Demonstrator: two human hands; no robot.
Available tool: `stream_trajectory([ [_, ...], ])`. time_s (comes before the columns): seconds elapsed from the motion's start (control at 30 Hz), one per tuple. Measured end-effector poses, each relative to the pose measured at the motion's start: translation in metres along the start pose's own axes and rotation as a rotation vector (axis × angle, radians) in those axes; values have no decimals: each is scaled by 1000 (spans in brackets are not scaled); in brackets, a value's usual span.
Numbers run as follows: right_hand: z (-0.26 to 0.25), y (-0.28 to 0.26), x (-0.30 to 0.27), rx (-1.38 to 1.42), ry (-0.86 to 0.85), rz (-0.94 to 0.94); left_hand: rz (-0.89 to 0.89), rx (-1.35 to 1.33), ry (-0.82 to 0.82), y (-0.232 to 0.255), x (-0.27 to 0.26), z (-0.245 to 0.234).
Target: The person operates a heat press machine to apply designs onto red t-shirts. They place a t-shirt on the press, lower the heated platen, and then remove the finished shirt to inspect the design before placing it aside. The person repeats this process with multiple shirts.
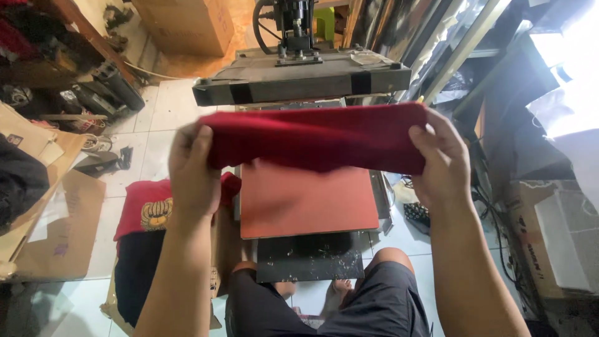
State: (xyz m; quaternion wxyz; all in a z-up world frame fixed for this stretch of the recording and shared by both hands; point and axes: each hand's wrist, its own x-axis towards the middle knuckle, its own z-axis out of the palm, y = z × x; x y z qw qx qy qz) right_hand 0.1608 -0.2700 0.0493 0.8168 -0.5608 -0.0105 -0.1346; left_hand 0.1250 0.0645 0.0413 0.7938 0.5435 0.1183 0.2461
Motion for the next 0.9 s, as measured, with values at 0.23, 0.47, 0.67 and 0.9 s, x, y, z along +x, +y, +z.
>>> stream_trajectory([
  [0.23,-43,109,-15,-254,30,97,-127,552,-27,-113,-2,-63],
  [0.47,-174,336,-56,-872,-1,575,-617,989,81,-300,-37,-166],
  [0.67,-168,318,-73,-827,26,709,-693,905,16,-273,-50,-154],
  [0.9,-188,321,-69,-595,180,752,-859,621,-86,-209,-79,-148],
])
